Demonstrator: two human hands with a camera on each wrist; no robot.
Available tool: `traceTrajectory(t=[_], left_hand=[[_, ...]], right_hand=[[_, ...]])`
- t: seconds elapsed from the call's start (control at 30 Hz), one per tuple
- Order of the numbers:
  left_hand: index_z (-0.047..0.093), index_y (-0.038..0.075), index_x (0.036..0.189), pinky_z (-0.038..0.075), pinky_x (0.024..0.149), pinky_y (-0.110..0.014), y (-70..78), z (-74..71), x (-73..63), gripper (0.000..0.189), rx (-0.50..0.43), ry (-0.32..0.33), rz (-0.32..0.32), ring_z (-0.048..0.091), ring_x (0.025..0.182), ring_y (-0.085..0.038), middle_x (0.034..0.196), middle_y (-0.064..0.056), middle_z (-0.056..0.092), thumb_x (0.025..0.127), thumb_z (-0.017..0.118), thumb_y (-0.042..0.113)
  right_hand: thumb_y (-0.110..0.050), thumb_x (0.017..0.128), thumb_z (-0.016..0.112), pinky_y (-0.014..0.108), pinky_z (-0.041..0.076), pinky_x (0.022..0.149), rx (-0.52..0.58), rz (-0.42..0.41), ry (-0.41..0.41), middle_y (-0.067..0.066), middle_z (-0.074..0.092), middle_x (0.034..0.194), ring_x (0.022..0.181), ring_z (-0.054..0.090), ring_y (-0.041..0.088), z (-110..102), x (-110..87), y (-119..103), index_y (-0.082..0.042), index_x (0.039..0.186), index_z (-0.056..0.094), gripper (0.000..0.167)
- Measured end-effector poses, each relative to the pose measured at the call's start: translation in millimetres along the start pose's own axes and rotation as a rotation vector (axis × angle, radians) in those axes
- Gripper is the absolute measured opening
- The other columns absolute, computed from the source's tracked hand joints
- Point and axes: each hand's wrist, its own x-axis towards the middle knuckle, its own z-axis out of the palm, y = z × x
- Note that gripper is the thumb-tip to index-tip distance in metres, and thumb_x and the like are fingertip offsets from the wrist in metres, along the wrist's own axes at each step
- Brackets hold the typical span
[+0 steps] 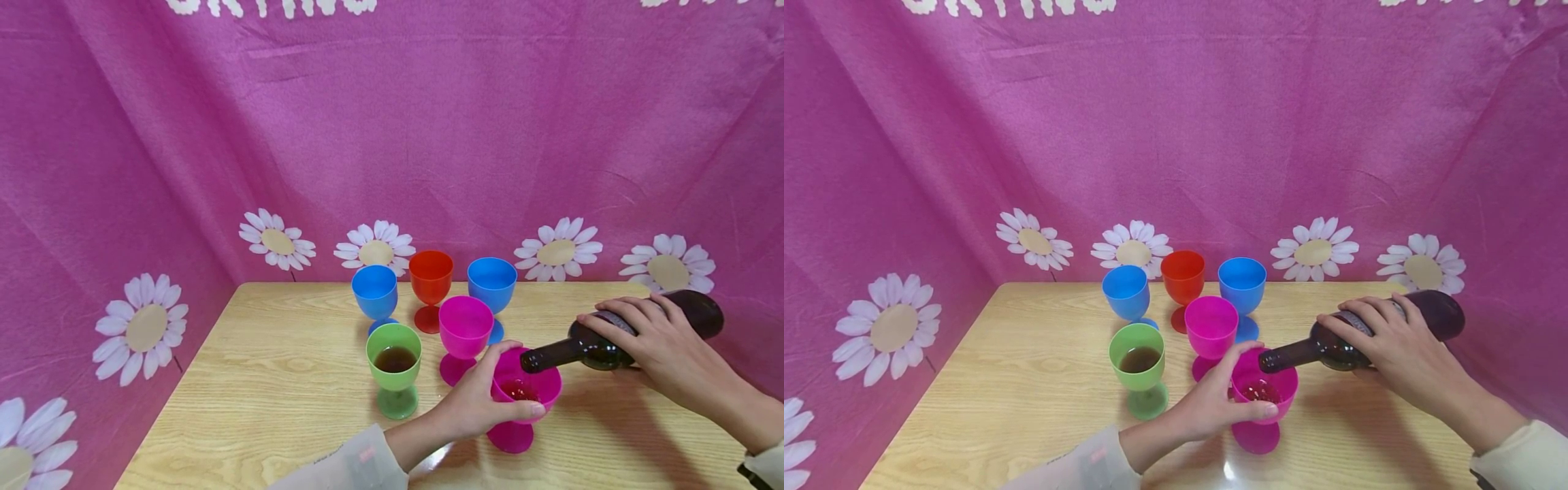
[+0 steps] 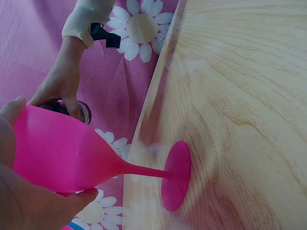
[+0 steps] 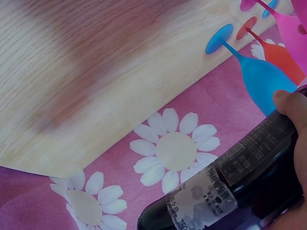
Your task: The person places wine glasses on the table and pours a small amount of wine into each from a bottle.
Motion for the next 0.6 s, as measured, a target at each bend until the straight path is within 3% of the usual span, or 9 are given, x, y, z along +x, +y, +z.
traceTrajectory(t=[0.6], left_hand=[[0.037, 0.041, 0.148, 0.053, 0.092, -0.023, 0.6, -0.3, -0.1, 0.075, 0.009, 0.001, 0.002, 0.052, 0.121, 0.005, 0.134, 0.022, 0.056, 0.088, 0.082, 0.031]], right_hand=[[-0.069, 0.104, 0.015, 0.068, 0.038, 0.090, -0.005, -0.003, 0.007, 0.016, 0.061, 0.126, 0.109, 0.057, 0.042, 0.0, 0.8, 0.0, -0.024, 0.141, 0.059, 0.074]])
